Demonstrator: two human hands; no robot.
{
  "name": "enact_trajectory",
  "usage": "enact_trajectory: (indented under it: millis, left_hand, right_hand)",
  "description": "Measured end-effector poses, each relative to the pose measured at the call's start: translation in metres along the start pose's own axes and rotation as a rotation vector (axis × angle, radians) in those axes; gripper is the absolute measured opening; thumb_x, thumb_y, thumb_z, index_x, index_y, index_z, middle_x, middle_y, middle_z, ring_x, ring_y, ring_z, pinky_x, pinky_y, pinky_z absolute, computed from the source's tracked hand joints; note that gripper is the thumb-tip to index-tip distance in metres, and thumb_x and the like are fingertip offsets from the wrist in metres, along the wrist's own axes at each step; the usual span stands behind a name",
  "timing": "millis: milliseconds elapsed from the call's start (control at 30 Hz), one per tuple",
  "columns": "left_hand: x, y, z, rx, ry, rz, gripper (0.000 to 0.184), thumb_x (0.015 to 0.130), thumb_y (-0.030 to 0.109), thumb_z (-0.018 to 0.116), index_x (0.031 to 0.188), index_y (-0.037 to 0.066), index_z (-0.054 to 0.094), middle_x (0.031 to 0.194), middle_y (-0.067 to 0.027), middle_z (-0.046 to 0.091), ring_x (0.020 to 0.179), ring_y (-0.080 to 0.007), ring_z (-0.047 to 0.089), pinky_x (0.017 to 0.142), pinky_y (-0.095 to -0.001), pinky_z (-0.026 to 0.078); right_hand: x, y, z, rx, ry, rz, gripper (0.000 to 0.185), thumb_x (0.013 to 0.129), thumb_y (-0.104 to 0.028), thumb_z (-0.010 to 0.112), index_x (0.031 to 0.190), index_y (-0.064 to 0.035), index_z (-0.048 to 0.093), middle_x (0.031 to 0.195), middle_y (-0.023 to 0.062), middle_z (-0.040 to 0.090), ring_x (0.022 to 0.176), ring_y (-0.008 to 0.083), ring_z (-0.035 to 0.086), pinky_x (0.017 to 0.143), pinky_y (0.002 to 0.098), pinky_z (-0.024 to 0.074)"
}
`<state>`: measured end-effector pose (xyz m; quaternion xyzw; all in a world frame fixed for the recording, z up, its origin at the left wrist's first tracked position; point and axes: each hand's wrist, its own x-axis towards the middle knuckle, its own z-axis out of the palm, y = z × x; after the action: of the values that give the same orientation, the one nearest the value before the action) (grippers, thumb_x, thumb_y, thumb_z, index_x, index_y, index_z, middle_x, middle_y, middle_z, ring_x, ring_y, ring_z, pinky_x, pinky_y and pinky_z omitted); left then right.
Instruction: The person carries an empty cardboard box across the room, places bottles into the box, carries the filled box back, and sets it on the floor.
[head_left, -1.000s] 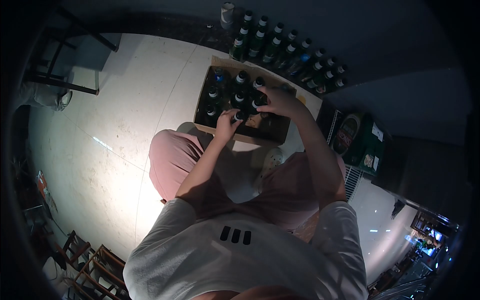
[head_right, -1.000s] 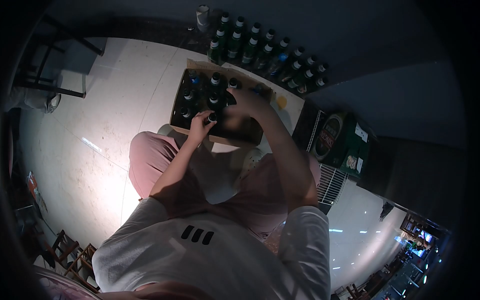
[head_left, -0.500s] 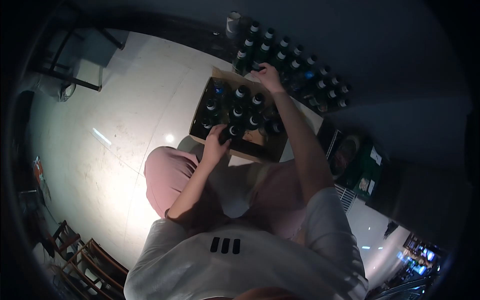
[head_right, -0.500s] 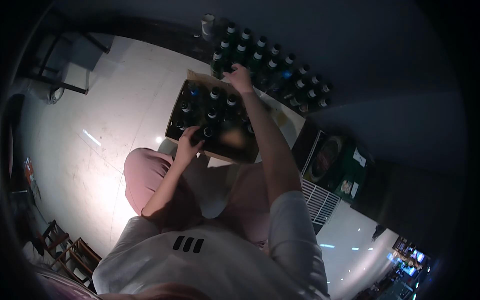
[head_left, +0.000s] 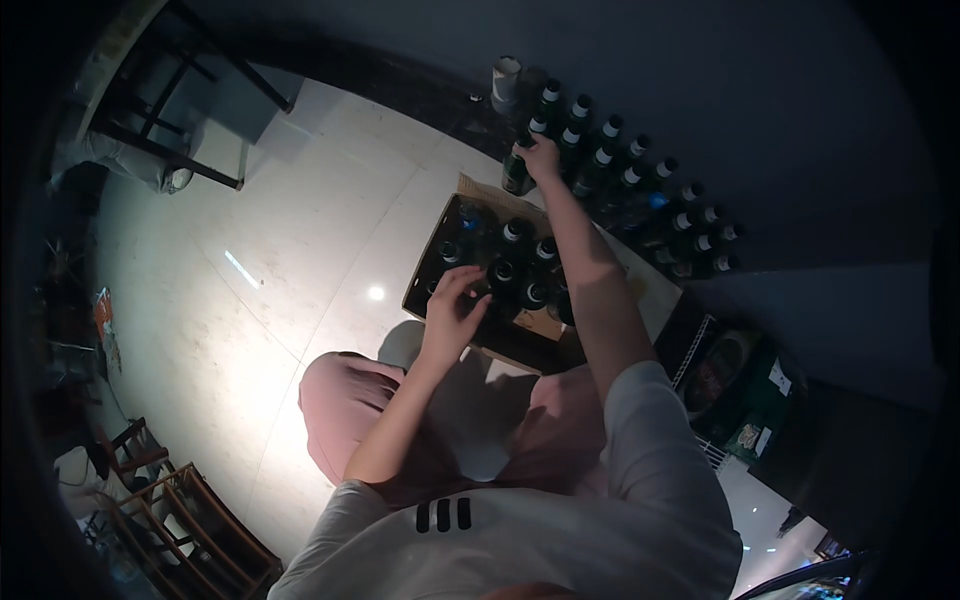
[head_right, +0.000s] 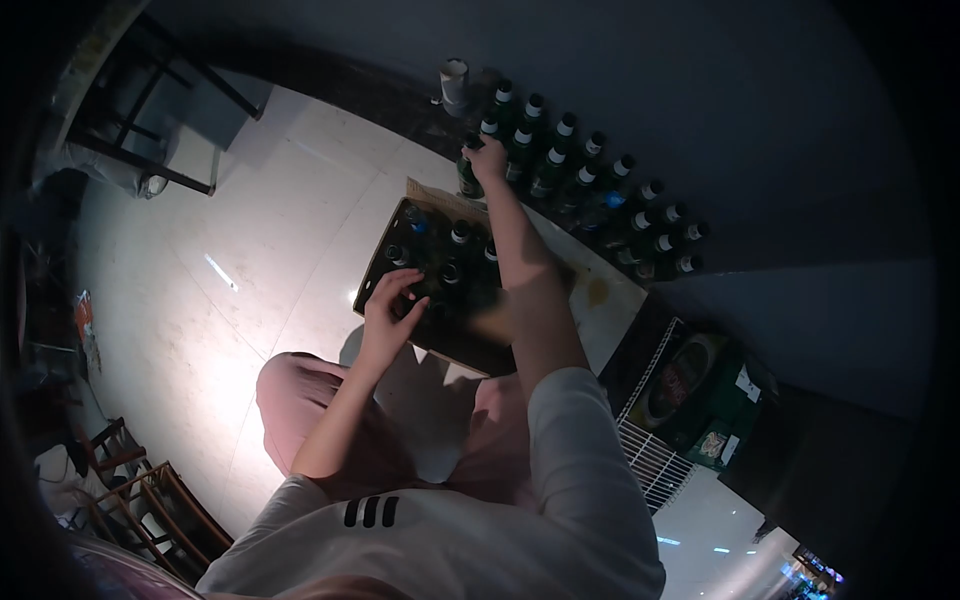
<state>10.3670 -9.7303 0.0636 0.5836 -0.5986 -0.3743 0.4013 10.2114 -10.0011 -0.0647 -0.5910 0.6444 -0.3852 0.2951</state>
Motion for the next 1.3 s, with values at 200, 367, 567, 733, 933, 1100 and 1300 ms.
enact_trajectory:
  millis: [200,367,567,733,933,1100,1300]
  left_hand:
    - [-0.009,-0.007,-0.004,-0.059,0.068,0.051,0.033,0.072,-0.001,0.066,0.104,0.003,0.06,0.107,-0.0076,0.057,0.074,-0.0131,0.053,0.058,-0.0226,0.042]
    - [0.016,0.025,-0.007,-0.092,0.118,0.115,0.038,0.074,0.004,0.067,0.111,0.003,0.057,0.1,-0.0087,0.056,0.074,-0.0146,0.053,0.061,-0.0242,0.042]
    - [0.062,0.083,-0.008,-0.048,0.143,0.433,0.044,0.073,0.01,0.07,0.114,0.002,0.054,0.106,-0.0139,0.056,0.092,-0.0295,0.053,0.081,-0.0331,0.043]
    - [0.062,0.137,-0.005,-0.205,-0.115,0.378,0.048,0.07,0.011,0.072,0.114,0.0,0.054,0.098,-0.011,0.058,0.068,-0.0172,0.052,0.062,-0.026,0.044]
    - [0.03,0.137,0.003,-0.203,-0.282,0.43,0.041,0.068,0.01,0.073,0.105,-0.001,0.059,0.077,-0.0055,0.055,0.056,-0.0092,0.043,0.05,-0.0211,0.038]
    - [-0.007,0.114,0.012,-0.196,-0.29,0.375,0.043,0.068,0.009,0.073,0.108,0.001,0.059,0.081,-0.0067,0.057,0.054,-0.0101,0.042,0.049,-0.0212,0.037]
    - [-0.037,0.062,0.031,-0.179,-0.297,0.296,0.043,0.068,0.008,0.072,0.108,-0.001,0.058,0.086,-0.009,0.058,0.056,-0.013,0.043,0.051,-0.0229,0.038]
  right_hand:
    - [-0.027,-0.027,-0.029,0.046,0.049,-0.132,0.034,0.072,-0.014,0.074,0.099,0.0029,0.061,0.056,0.0077,0.049,0.052,0.0161,0.048,0.055,0.0293,0.0419]
    - [-0.062,-0.101,-0.096,0.159,0.166,-0.273,0.033,0.074,-0.011,0.073,0.098,0.0065,0.059,0.055,0.0047,0.044,0.05,0.0109,0.04,0.05,0.025,0.0376]
    - [-0.146,-0.208,-0.179,0.099,0.227,-0.351,0.035,0.072,-0.01,0.074,0.101,0.0034,0.061,0.057,0.0011,0.042,0.051,0.0065,0.038,0.048,0.0214,0.0352]
    - [-0.196,-0.227,-0.213,0.241,0.125,-0.271,0.035,0.07,-0.006,0.074,0.101,0.0025,0.062,0.058,-0.0032,0.04,0.052,0.0032,0.036,0.047,0.0187,0.0325]
    - [-0.234,-0.222,-0.243,0.333,-0.051,-0.079,0.03,0.071,-0.012,0.076,0.093,0.0013,0.061,0.058,-0.0045,0.044,0.054,0.0018,0.039,0.048,0.0187,0.032]
    - [-0.245,-0.202,-0.276,0.133,-0.508,-0.055,0.035,0.071,-0.013,0.077,0.103,-0.0066,0.063,0.07,-0.0027,0.057,0.065,0.0028,0.052,0.058,0.0195,0.0423]
    - [-0.243,-0.194,-0.272,-0.06,-0.73,0.091,0.045,0.07,-0.016,0.078,0.11,-0.0066,0.059,0.073,-0.0008,0.058,0.067,0.0043,0.054,0.06,0.0203,0.0435]
